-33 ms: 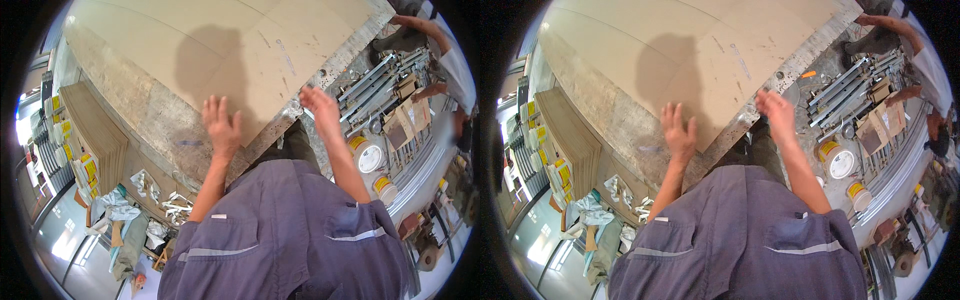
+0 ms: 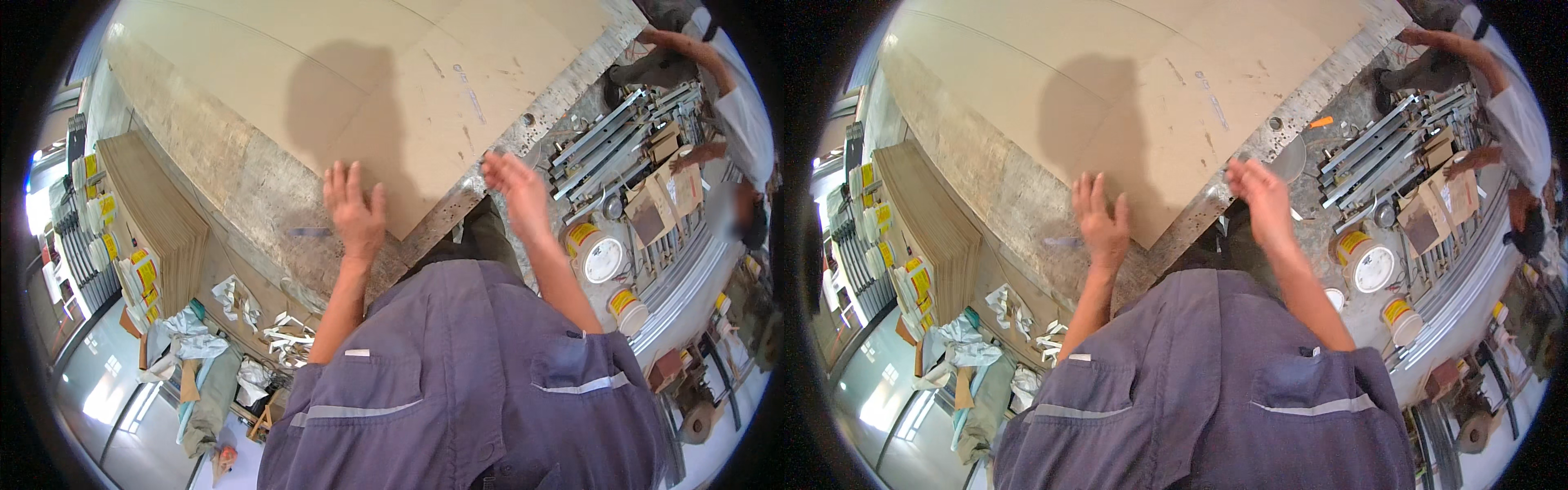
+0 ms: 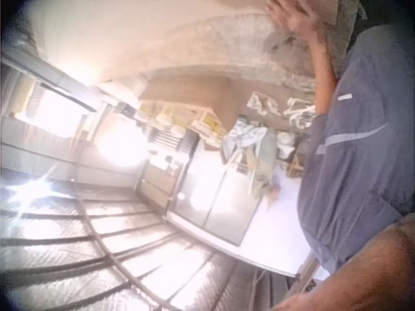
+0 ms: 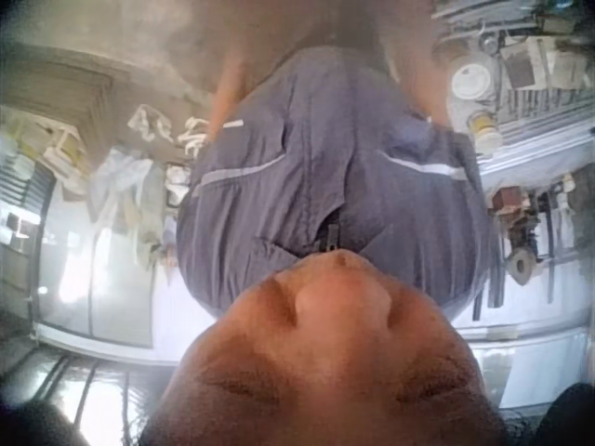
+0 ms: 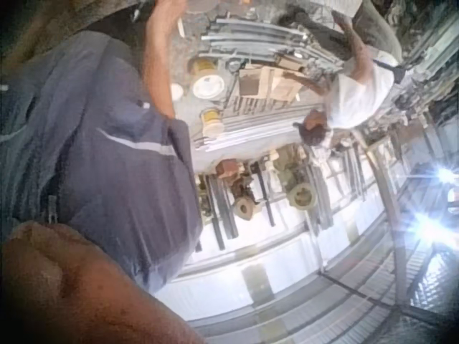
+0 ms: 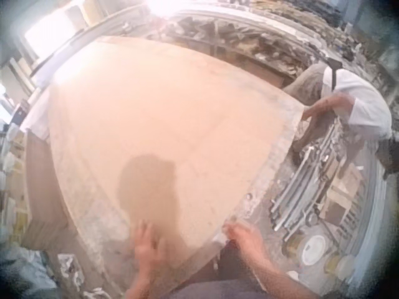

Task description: The person walks through a workshop carrying a thermos, then places it on a workbench. They position a large wooden board on the bench and use a paint roller to apply a clear finish to the board's surface.

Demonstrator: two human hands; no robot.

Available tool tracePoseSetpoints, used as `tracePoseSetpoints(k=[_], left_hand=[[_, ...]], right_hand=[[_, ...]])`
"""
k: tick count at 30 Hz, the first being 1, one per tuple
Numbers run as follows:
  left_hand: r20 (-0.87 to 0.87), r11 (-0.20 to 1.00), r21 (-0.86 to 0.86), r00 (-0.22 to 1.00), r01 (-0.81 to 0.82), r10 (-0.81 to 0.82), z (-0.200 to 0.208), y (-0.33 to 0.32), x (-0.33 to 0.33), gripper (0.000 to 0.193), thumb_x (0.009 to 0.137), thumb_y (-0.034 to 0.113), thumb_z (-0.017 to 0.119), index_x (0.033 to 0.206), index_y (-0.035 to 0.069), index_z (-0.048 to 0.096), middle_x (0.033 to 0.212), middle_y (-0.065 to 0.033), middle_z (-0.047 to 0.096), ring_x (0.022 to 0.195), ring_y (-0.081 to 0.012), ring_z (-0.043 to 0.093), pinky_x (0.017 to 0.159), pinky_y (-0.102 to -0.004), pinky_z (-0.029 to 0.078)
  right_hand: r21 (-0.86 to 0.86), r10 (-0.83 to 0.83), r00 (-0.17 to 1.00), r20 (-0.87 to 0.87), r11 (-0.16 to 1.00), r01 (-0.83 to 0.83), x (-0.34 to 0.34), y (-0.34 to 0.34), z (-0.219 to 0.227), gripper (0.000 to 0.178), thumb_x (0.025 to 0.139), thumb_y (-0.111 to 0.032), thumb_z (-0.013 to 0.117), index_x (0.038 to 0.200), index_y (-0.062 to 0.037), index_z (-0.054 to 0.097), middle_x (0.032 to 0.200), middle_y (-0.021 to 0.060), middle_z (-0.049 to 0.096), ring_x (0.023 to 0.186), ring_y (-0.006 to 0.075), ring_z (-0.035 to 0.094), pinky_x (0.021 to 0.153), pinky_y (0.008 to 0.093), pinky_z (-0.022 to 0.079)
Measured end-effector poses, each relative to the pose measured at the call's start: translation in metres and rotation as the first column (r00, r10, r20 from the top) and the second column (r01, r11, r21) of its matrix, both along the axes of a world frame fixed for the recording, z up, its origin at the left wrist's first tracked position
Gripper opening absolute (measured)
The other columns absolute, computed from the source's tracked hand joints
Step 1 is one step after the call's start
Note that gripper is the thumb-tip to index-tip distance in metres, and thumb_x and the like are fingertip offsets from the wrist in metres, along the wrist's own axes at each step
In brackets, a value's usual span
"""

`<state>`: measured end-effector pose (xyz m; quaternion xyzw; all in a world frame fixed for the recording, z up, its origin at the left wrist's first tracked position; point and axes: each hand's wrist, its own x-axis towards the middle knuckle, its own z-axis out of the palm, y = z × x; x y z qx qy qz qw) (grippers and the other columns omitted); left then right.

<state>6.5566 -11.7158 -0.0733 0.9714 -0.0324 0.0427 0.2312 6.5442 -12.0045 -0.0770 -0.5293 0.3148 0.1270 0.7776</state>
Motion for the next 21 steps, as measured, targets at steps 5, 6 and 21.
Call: tracePoseSetpoints(k=[5, 6, 21], left_hand=[[-0.021, 0.998, -0.032, 0.998, -0.062, 0.062, 0.001, 0.029, -0.016, 0.056, 0.091, 0.024, 0.066, 0.140, 0.004, 0.047, 0.151, -0.0203, 0.036, 0.142, -0.0404, 0.028, 0.115, -0.0495, 0.026], [-0.015, 0.998, -0.030, 0.998, -0.058, 0.058, 0.002, 0.029, -0.017, 0.056, 0.092, 0.024, 0.065, 0.141, 0.004, 0.047, 0.152, -0.0202, 0.035, 0.143, -0.0401, 0.027, 0.115, -0.0489, 0.026], [0.081, 0.993, -0.049, 0.991, -0.106, 0.109, -0.023, 0.034, -0.018, 0.061, 0.089, 0.030, 0.067, 0.141, 0.006, 0.047, 0.152, -0.0211, 0.035, 0.142, -0.0412, 0.027, 0.115, -0.0508, 0.025]], right_hand=[[0.203, -0.156, 0.987, -0.046, 0.966, 0.162, -0.028, 0.045, 0.012, 0.042, 0.099, -0.010, 0.054, 0.134, 0.0112, 0.045, 0.130, 0.0223, 0.059, 0.112, 0.0270, 0.062, 0.095, 0.0366, 0.050], [0.220, -0.165, 0.985, -0.056, 0.960, 0.173, -0.026, 0.044, 0.014, 0.043, 0.099, -0.010, 0.054, 0.135, 0.0114, 0.044, 0.130, 0.0221, 0.058, 0.112, 0.0266, 0.062, 0.095, 0.0360, 0.050], [0.153, -0.215, 0.976, 0.019, 0.966, 0.209, -0.030, 0.058, 0.013, 0.046, 0.101, -0.009, 0.047, 0.141, 0.0115, 0.036, 0.140, 0.0237, 0.050, 0.116, 0.0284, 0.060, 0.096, 0.0384, 0.049]])
